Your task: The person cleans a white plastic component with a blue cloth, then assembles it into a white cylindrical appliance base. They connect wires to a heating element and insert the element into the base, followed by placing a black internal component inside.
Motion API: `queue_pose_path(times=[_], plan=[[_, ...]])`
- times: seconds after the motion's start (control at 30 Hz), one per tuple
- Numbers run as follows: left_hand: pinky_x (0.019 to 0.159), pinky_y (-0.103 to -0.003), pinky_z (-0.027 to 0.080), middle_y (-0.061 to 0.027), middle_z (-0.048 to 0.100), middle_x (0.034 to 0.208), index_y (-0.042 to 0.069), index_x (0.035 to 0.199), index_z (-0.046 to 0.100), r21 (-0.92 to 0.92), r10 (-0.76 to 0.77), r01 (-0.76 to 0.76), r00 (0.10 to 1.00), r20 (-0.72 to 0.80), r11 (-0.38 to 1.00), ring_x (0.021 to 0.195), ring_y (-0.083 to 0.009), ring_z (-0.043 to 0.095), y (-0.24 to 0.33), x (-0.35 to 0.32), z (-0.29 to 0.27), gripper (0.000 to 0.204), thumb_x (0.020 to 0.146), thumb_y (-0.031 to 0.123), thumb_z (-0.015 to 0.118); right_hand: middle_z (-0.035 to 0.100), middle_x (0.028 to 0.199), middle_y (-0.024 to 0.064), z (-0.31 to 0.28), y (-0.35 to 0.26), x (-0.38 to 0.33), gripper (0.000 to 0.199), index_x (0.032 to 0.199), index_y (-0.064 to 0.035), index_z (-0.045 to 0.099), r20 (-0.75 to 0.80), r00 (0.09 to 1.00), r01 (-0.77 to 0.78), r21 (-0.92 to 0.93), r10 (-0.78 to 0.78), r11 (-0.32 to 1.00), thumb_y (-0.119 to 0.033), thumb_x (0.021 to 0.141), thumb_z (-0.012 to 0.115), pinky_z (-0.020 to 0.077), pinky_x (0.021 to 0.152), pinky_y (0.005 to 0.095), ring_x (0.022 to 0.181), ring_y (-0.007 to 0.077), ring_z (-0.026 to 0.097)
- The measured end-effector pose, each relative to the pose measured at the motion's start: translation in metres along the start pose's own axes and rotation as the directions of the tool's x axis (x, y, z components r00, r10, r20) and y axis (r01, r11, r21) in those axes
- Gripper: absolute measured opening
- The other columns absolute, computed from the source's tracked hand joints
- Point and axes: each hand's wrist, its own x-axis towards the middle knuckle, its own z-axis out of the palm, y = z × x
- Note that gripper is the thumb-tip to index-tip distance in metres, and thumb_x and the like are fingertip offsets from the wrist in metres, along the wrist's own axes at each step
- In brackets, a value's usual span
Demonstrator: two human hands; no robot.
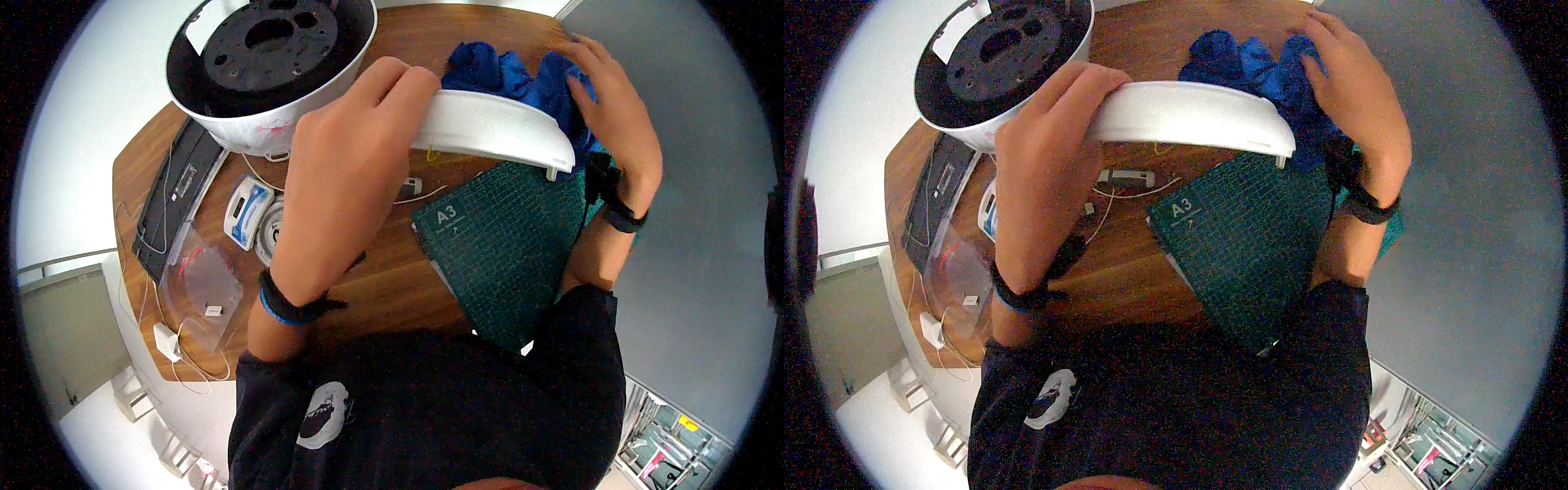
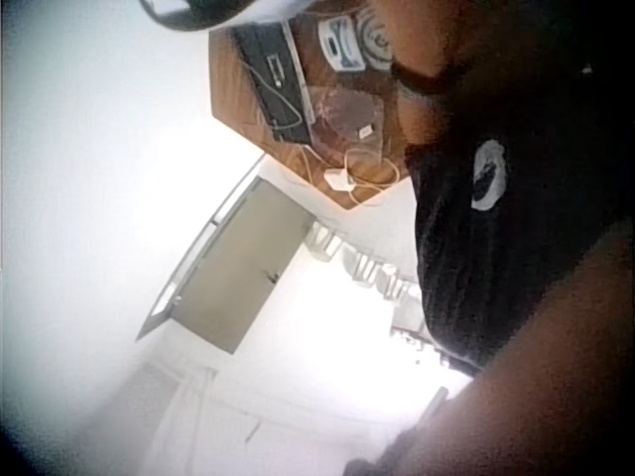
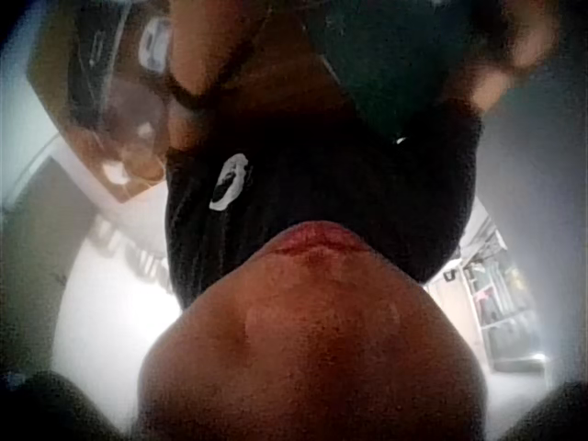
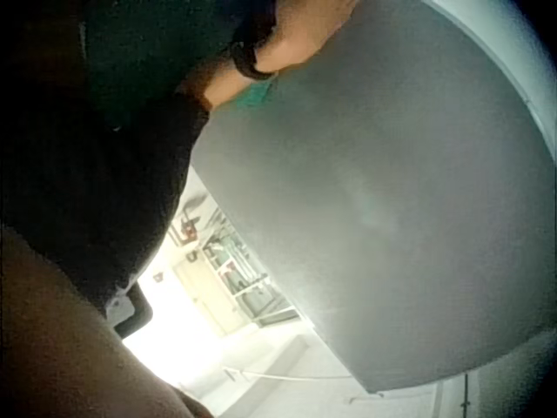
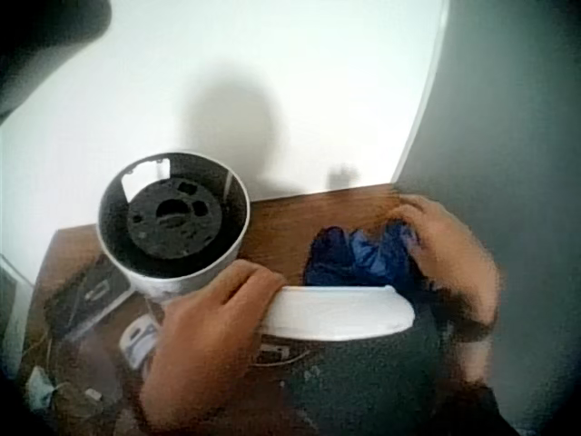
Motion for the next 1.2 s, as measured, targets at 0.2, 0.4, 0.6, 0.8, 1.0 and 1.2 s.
queue_pose_path(times=[0.2,0.4,0.6,0.8,1.0,1.2], plan=[[0.077,-0.049,0.064,-0.0131,0.072,0.110,0.006,0.118,0.070,0.032,-0.034,0.034,0.999,0.024,0.999,0.095,-0.0415,0.076,-0.010,-0.002,0.013,0.025,0.094,-0.003,0.068,0.066,0.160,0.0156,-0.014,-0.028,0.008,0.056,0.165,-0.0007,0.054,0.116,0.844,0.288,0.724,-0.523,0.626,-0.037,0.121,0.058,0.0509,0.121,0.0426,0.147,0.0331,0.064],[0.084,-0.052,0.063,-0.0166,0.073,0.119,0.004,0.123,0.070,0.026,-0.054,0.052,0.997,0.052,0.998,0.103,-0.0436,0.075,-0.019,0.000,0.021,0.028,0.095,0.000,0.073,0.080,0.130,0.0173,0.012,-0.019,0.023,0.049,0.159,-0.0048,0.062,0.233,0.928,0.180,0.407,-0.292,0.896,-0.022,0.114,0.073,0.0598,0.096,0.0413,0.113,0.0273,0.076],[0.093,-0.051,0.064,-0.0206,0.070,0.136,0.001,0.126,0.069,0.036,-0.038,0.035,0.997,0.069,0.999,0.116,-0.0442,0.074,-0.026,-0.004,0.020,0.031,0.096,0.005,0.078,0.081,0.129,0.0155,0.057,0.013,0.033,0.042,0.151,-0.0015,0.069,0.224,0.949,0.089,0.478,-0.220,0.874,-0.024,0.116,0.072,0.0587,0.103,0.0394,0.113,0.0234,0.074],[0.107,-0.049,0.061,-0.0179,0.068,0.147,0.005,0.134,0.070,-0.024,0.155,-0.154,0.950,0.271,0.988,0.123,-0.0422,0.073,-0.022,-0.017,0.025,0.039,0.096,0.006,0.079,0.082,0.112,0.0106,0.082,0.033,0.042,0.041,0.140,-0.0001,0.074,0.363,0.929,-0.087,0.406,-0.074,0.910,-0.033,0.116,0.070,0.0621,0.077,0.0381,0.091,0.0197,0.075],[0.093,-0.050,0.066,-0.0154,0.077,0.116,0.004,0.113,0.078,-0.183,0.242,-0.164,0.770,0.590,0.969,0.109,-0.0414,0.078,-0.008,-0.039,0.045,0.018,0.097,0.005,0.070,0.078,0.098,0.0091,0.080,0.034,0.034,0.034,0.129,-0.0022,0.075,0.376,0.911,-0.280,0.260,0.170,0.924,-0.033,0.115,0.070,0.0606,0.070,0.0382,0.084,0.0197,0.076],[0.083,-0.052,0.064,-0.0190,0.071,0.102,0.003,0.103,0.070,-0.364,0.360,-0.182,0.779,0.514,0.914,0.098,-0.0431,0.076,0.006,-0.066,0.074,0.010,0.093,0.006,0.070,0.069,0.090,0.0112,0.046,0.000,0.021,0.023,0.120,-0.0036,0.071,0.248,0.962,0.055,0.226,-0.112,0.972,-0.026,0.115,0.069,0.0542,0.074,0.0378,0.082,0.0190,0.067]])
